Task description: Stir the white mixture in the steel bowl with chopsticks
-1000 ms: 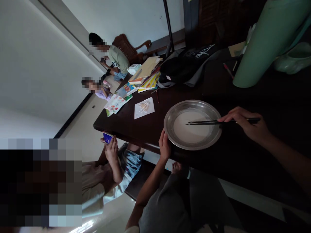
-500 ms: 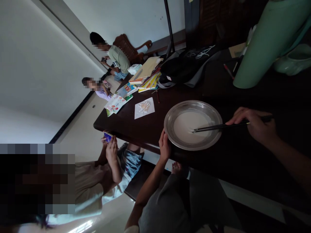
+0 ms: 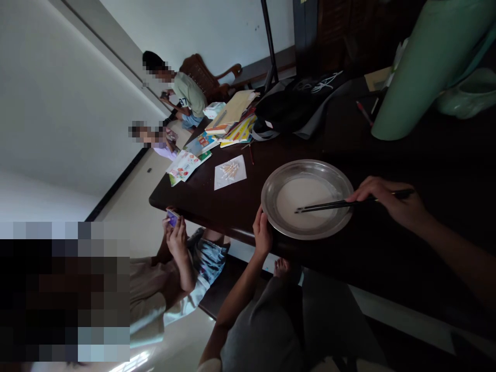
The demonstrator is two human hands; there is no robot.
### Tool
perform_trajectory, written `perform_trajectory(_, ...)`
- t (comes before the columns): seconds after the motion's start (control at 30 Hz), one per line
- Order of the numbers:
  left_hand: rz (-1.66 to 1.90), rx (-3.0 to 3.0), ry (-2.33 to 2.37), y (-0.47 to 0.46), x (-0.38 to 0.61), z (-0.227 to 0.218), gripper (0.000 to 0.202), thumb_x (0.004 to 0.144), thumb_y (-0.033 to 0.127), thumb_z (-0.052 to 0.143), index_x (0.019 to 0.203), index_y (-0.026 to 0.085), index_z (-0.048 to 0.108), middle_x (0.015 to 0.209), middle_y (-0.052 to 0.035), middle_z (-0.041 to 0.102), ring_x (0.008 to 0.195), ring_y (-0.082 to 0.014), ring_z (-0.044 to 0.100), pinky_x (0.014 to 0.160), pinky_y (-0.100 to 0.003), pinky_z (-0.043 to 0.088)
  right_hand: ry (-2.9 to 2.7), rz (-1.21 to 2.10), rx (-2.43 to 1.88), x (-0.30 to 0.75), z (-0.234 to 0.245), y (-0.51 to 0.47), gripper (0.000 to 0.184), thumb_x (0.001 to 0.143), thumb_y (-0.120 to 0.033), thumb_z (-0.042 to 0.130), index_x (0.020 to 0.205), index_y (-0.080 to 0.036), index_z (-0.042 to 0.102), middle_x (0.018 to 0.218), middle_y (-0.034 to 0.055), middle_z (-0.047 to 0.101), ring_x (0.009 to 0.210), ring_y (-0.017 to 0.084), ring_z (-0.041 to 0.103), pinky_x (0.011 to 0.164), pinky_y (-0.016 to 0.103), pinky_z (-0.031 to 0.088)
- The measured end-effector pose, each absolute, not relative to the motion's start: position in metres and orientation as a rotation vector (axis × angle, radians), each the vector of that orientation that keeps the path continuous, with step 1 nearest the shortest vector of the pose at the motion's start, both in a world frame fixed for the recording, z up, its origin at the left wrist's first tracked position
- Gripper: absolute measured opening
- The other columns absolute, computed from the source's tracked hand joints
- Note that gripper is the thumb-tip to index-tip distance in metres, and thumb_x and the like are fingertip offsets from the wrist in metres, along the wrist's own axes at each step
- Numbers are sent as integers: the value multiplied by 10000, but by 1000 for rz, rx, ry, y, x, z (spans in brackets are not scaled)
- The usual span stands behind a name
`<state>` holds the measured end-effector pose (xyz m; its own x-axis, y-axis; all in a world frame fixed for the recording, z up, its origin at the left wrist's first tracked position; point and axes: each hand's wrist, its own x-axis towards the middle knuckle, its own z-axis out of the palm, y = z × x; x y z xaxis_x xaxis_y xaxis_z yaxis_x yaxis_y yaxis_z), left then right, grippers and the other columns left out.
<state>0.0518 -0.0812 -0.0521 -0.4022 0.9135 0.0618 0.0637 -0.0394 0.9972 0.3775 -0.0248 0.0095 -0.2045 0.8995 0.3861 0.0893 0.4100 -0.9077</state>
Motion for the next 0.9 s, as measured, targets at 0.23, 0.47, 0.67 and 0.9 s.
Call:
perform_trajectory(0.23,1516,1065,1530,-80,53,-50,670,852,709,609,1225,172,757,1283,-129,746,1307,-320,625,1154,-419,432,-1444,847,-927,379,14,-24,427,965,-520,604,634,-275,719,712,31,781,694,234,712,728,409,528)
perform_trajectory(0.47,1538,1055,1502,-81,52,-55,643,863,686,616,1229,177,758,1303,-127,741,1324,-317,617,1166,-421,424,-1643,968,-923,376,10,-24,347,948,-544,628,776,-290,790,887,40,825,881,242,747,861,413,546)
perform_trajectory(0.67,1530,1059,1502,-80,53,-57,642,866,692,607,1236,189,755,1287,-122,748,1303,-313,632,1147,-420,444,-1487,861,-890,381,9,-24,440,998,-469,572,636,-268,722,728,29,786,716,221,700,742,387,522)
perform_trajectory(0.9,1526,1051,1507,-80,54,-48,679,832,733,623,1203,182,769,1263,-119,757,1290,-317,635,1138,-415,446,-1684,917,-891,377,6,-22,322,958,-518,628,810,-294,806,928,40,835,899,243,745,870,417,541)
